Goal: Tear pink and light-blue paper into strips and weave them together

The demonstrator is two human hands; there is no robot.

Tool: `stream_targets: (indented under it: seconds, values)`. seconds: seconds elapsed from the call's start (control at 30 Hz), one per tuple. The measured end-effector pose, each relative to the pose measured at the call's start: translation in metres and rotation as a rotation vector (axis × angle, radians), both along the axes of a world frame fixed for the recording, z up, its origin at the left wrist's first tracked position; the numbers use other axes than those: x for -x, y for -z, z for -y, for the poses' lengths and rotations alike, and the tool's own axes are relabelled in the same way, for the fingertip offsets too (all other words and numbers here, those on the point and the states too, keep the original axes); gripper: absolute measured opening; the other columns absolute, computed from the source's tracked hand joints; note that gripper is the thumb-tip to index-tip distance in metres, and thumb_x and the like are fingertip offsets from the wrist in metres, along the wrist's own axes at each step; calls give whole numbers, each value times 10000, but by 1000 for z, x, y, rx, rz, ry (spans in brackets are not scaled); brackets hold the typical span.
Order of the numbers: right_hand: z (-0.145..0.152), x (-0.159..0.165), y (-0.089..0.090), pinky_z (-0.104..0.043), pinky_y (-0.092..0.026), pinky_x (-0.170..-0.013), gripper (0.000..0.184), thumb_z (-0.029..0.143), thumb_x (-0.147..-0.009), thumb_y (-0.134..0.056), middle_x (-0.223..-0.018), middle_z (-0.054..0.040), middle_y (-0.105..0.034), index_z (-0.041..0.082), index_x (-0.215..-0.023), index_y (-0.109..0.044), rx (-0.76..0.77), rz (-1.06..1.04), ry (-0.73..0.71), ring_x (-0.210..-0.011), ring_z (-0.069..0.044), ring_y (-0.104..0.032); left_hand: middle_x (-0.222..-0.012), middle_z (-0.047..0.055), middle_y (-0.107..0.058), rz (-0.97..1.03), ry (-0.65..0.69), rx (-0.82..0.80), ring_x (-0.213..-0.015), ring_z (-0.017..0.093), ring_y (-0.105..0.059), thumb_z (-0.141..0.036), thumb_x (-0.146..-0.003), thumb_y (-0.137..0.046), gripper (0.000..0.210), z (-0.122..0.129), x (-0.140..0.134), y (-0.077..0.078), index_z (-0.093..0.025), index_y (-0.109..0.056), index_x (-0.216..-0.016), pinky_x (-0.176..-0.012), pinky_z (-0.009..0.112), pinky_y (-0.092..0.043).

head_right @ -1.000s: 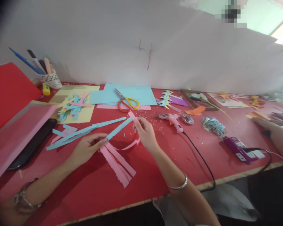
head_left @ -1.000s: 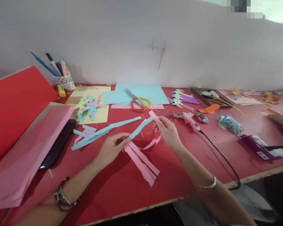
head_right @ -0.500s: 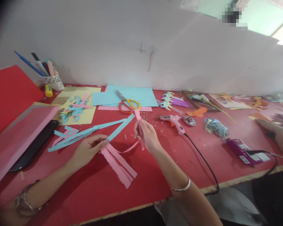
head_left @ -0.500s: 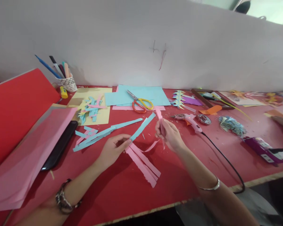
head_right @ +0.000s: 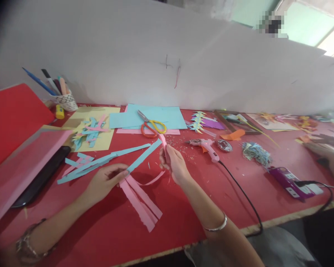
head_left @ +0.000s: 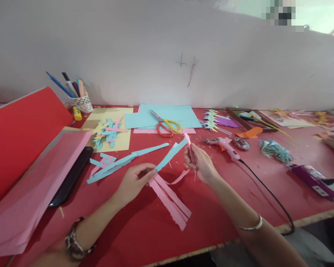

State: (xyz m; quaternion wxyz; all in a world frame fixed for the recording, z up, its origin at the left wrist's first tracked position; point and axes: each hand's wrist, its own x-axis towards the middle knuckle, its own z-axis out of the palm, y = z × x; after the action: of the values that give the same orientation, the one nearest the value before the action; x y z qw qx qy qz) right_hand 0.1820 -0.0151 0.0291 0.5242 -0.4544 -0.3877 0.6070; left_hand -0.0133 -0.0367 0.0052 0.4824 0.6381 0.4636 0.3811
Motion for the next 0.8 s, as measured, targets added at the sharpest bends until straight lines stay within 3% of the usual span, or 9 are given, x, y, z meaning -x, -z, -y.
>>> stream_targets:
  seconds: [0.33, 0.8]
  values:
    - [0, -1, 2, -179, -328, -370, 337, 486, -648, -553, -389, 77, -440, 158, -588, -504, -38, -6, -33, -289, -6, -261, -553, -55, -505, 6, -3, 17, -449, 60, -432, -320, -701, -507, 171, -1, 0, 2, -171, -588, -723, -460, 163, -382]
    - [-2, -5, 5, -194, -317, -370, 405, 559, -658, -512, -422, 66, -442, 161, -585, -497, -162, 211, 34, -306, -18, -309, -546, -55, -498, 0, 2, 7, -453, 63, -434, -318, -708, -504, 164, -1, 1, 1, -176, -584, -714, -463, 166, -382]
